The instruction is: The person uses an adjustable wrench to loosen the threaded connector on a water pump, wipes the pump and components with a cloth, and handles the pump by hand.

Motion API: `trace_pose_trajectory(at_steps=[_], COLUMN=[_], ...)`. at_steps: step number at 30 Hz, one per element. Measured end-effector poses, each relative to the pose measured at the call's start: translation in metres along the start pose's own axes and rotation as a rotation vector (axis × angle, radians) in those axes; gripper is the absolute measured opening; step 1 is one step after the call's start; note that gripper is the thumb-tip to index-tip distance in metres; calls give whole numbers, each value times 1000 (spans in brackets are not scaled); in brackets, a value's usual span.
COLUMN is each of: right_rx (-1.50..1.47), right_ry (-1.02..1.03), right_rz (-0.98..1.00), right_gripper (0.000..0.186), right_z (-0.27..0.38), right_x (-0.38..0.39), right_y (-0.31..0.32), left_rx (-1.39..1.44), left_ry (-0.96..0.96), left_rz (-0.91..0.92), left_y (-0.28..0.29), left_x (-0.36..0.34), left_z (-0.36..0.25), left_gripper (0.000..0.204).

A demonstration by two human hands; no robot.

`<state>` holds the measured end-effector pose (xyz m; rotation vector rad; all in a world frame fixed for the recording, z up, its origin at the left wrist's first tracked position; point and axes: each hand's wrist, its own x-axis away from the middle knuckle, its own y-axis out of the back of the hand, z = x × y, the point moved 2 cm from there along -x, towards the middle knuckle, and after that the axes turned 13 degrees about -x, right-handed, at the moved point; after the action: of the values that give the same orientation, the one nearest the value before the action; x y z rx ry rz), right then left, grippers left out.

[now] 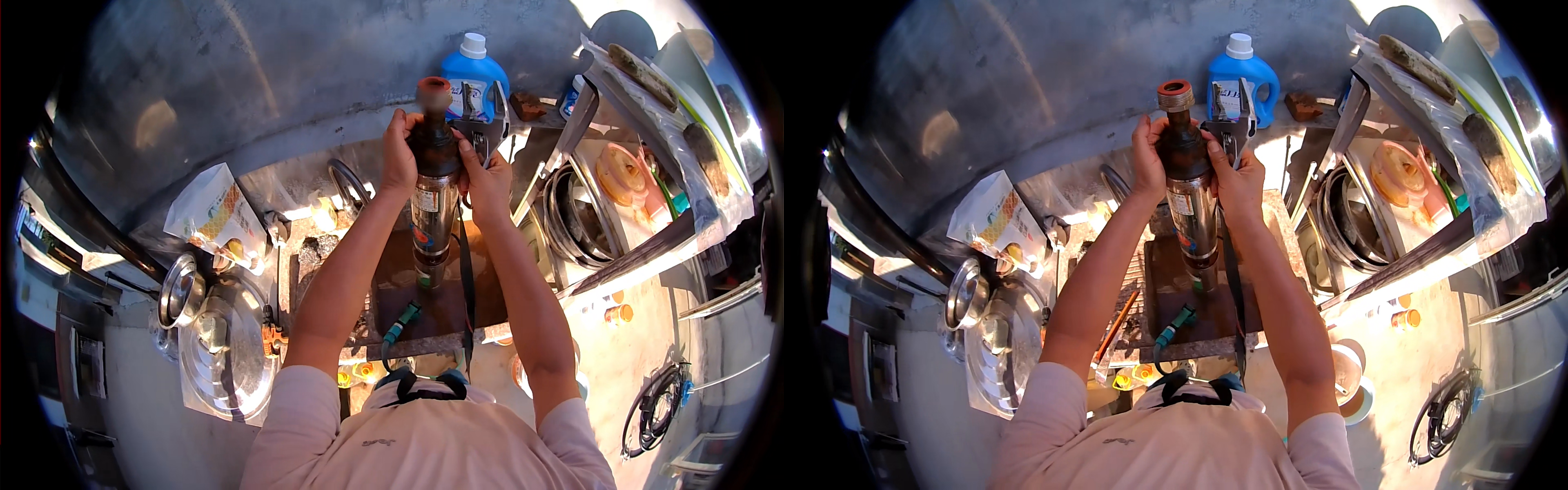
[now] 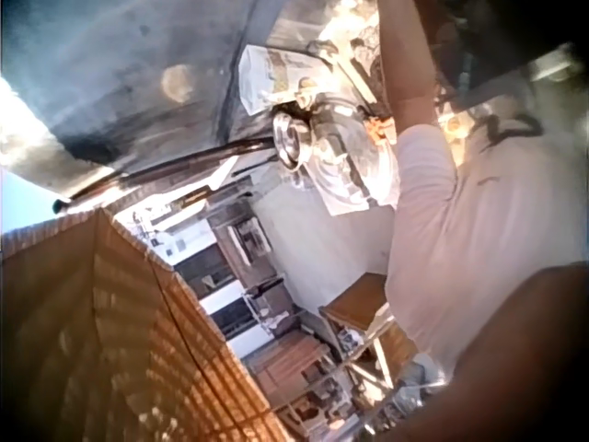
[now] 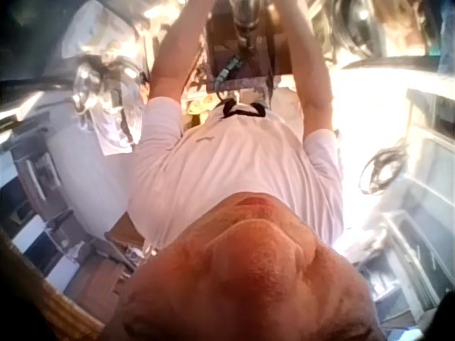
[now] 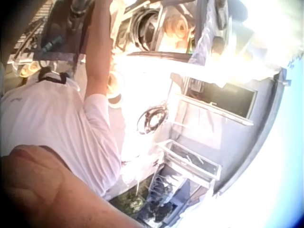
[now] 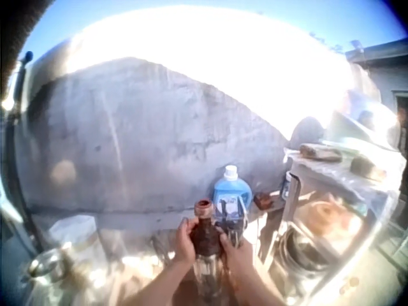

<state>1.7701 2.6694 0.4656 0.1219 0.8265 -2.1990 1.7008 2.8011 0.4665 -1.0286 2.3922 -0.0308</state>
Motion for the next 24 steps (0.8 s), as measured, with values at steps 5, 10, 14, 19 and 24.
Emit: trace_pose_trajectory(at_steps=[5,10,14,19,24], right_rx=[-9,45,274,693,778], right_ry=[-35,-82,-237,-368,-557], right_rz=[29,-38,-124,-346,-721], right_gripper=[25,31,27,22,28], right_z=[6,3,-25,-61,-45], right_x=[5,35,113,270,437], right_y=[1,38,120,244,298], left_rx=[105,44,26,-38,-210], left_ry=[71,66,30,-26,-147], left_rz=[4,76,96,7,70], left_y=[-3,8,15,2,-5], left_x=[4,-3,-9,6,-3], left_z=[-5,3,18,-2,-3], left_gripper=[52,57,59,43,31])
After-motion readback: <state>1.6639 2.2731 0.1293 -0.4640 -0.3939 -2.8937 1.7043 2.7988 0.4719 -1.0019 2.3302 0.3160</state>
